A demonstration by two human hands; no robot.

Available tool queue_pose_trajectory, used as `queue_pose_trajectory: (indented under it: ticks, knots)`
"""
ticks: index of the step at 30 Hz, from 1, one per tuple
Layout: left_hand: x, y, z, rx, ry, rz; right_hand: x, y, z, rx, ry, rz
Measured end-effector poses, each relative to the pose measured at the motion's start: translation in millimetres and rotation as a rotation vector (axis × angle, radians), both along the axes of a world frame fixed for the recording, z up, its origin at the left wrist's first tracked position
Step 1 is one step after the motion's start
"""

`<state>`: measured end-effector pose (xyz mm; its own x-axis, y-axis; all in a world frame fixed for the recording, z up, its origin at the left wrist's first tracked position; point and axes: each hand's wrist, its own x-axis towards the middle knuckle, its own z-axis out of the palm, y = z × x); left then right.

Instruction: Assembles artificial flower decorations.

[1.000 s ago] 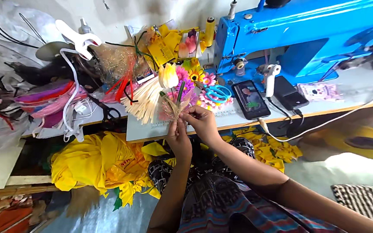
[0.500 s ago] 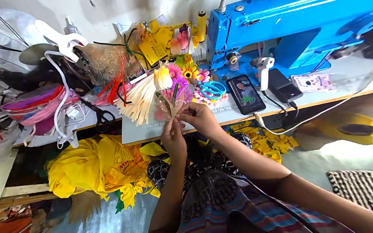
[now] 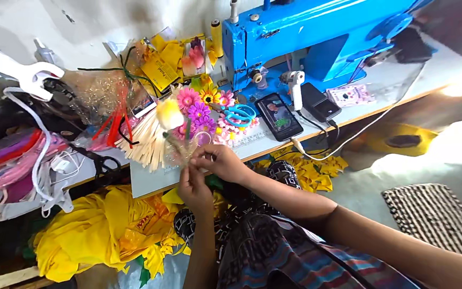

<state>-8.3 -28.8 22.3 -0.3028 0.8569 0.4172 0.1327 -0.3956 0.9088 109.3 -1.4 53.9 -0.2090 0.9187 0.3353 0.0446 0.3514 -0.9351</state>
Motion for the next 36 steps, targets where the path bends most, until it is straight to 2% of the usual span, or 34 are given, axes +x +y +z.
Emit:
queue_pose_trajectory:
  ticks: [3, 6, 10, 14, 18, 26, 31, 36]
  knots:
    - [-23, 1, 12, -0.066, -0.118, 0.075, 21, -1, 0, 0.113, -0.187, 0.114]
    - [-56, -2, 26, -0.046, -0.179, 0.197, 59, 1, -3, 0.159, -0.395, -0.094]
    - [-83, -11, 33, -0.04, -0.181, 0.333, 113, -1, -11, 0.046, -0.528, -0.343]
    - [-95, -16, 30, -0.026, -0.188, 0.429, 135, -12, -15, 0.028, -0.599, -0.465]
    - [-102, -17, 29, -0.042, -0.199, 0.493, 133, -7, -14, 0.015, -0.65, -0.488]
    - [-107, -33, 24, -0.071, -0.246, 0.54, 113, 15, -10, 0.112, -0.632, -0.434]
    - [-121, -41, 25, -0.084, -0.278, 0.605, 95, 11, -19, 0.107, -0.635, -0.246]
    - [-121, -47, 27, -0.105, -0.266, 0.584, 81, 4, -28, 0.089, -0.635, -0.019]
